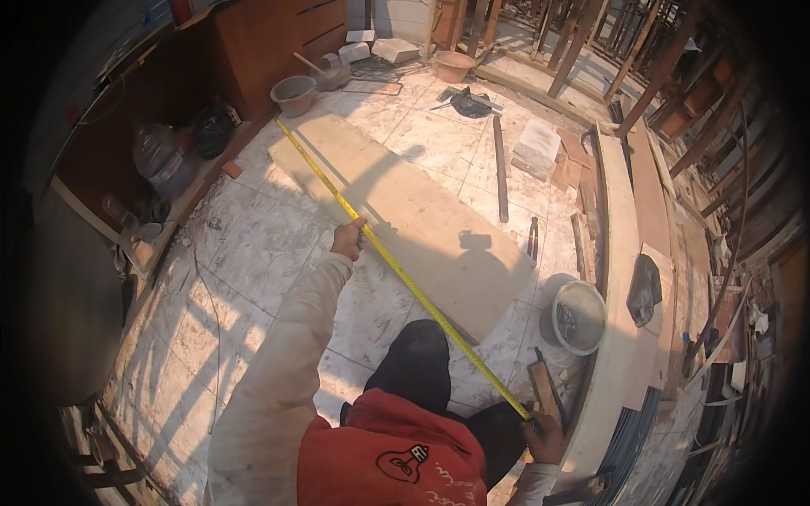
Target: The person measures a wooden board with a tape measure, cuts a small piece with a handsaw, and nails it to the end of the longer board with a hammer.
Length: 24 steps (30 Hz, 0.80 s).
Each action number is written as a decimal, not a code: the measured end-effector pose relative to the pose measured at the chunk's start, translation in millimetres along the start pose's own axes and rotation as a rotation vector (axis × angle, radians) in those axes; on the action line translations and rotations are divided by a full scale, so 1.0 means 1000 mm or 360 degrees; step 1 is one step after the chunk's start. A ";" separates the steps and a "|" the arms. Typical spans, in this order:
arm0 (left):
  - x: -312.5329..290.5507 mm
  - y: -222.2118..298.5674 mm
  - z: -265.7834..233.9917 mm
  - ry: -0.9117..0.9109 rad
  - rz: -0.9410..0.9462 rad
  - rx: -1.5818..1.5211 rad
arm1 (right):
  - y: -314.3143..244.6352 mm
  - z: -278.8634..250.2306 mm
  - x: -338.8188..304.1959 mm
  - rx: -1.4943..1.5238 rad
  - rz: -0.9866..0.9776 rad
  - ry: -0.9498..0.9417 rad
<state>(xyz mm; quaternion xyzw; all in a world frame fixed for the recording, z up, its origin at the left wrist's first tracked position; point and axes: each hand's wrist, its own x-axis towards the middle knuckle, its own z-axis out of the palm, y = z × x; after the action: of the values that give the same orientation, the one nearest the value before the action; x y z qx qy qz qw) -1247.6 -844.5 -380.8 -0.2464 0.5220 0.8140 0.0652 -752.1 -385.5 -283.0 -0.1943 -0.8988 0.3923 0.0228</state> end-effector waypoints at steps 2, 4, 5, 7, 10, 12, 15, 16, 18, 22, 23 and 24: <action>-0.002 -0.007 0.009 -0.0031 -0.0012 0.0040 | -0.005 0.006 0.011 -0.0112 -0.0010 -0.0017; -0.001 -0.014 0.014 -0.0035 -0.0117 0.0080 | -0.001 0.014 0.021 -0.0116 -0.0079 -0.0027; 0.000 -0.018 0.017 -0.0041 -0.0115 0.0076 | 0.001 0.014 0.024 -0.0119 -0.0083 -0.0020; 0.005 -0.029 0.016 0.0028 -0.0097 0.0073 | -0.015 0.018 0.031 -0.0074 0.0018 -0.0100; 0.015 -0.044 0.011 0.0091 -0.0093 0.0065 | -0.023 0.024 0.039 -0.0088 -0.0025 -0.0162; 0.018 -0.050 0.006 0.0096 -0.0099 0.0077 | -0.033 0.027 0.041 -0.0082 -0.0017 -0.0160; 0.013 -0.050 0.005 0.0089 -0.0147 0.0094 | -0.031 0.029 0.047 -0.0078 -0.0023 -0.0183; 0.009 -0.053 0.017 0.0047 -0.0203 0.0095 | -0.026 0.026 0.046 -0.0092 -0.0022 -0.0181; 0.001 -0.054 0.026 0.0012 -0.0211 0.0047 | -0.021 0.023 0.047 -0.0171 -0.0030 -0.0162; -0.003 -0.048 0.021 -0.0058 -0.0199 -0.0017 | 0.010 0.024 0.059 -0.0165 0.0005 -0.0187; -0.003 -0.047 0.017 -0.0053 -0.0202 -0.0018 | 0.014 0.023 0.059 -0.0167 0.0006 -0.0193; -0.005 -0.048 0.019 -0.0115 -0.0199 -0.0018 | 0.009 0.019 0.059 -0.0167 0.0121 -0.0208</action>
<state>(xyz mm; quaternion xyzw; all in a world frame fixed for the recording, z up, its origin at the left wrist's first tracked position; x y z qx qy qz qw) -1232.2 -805.8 -411.9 -0.2494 0.4983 0.8196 0.1334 -806.8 -371.2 -309.2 -0.2033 -0.9096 0.3571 -0.0611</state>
